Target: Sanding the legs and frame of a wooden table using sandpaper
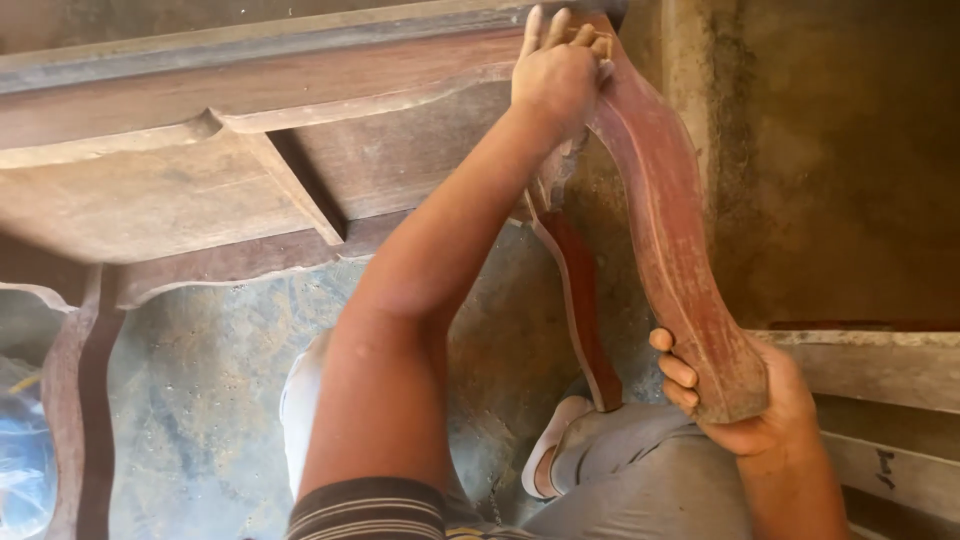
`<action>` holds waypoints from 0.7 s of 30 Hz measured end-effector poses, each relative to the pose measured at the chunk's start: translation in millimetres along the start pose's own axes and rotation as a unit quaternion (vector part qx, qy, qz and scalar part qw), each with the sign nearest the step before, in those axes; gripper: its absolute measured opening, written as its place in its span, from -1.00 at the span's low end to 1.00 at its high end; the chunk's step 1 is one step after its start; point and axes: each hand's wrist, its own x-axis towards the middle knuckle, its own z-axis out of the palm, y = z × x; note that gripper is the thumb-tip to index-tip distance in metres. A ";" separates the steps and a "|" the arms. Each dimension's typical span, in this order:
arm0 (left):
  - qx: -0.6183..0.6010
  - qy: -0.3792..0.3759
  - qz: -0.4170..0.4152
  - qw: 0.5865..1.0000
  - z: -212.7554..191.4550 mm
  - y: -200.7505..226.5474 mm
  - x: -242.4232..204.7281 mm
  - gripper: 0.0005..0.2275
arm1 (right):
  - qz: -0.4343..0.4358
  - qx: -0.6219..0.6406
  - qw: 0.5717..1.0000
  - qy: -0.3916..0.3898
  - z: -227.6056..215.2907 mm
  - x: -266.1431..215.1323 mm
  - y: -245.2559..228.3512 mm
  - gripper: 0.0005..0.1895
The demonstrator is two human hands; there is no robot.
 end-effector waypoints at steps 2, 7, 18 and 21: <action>0.323 -0.061 0.064 0.942 -19.4 27.7 -15.4 -0.46 | 0.008 -0.019 1.000 0.018 -3.0 1.0 -1.5 -0.54; -0.114 0.022 0.236 0.965 -21.8 59.6 -65.7 -0.71 | 0.008 -0.020 0.999 0.040 -18.4 -2.0 1.1 -0.55; -0.019 -0.064 0.160 0.985 -31.2 96.6 -97.7 -0.73 | 0.024 -0.011 1.000 0.012 -16.1 6.2 -1.9 -0.56; -0.289 0.096 0.352 0.885 -13.1 112.6 -135.2 -0.76 | 0.005 -0.007 1.000 0.010 -18.2 4.4 -5.1 -0.68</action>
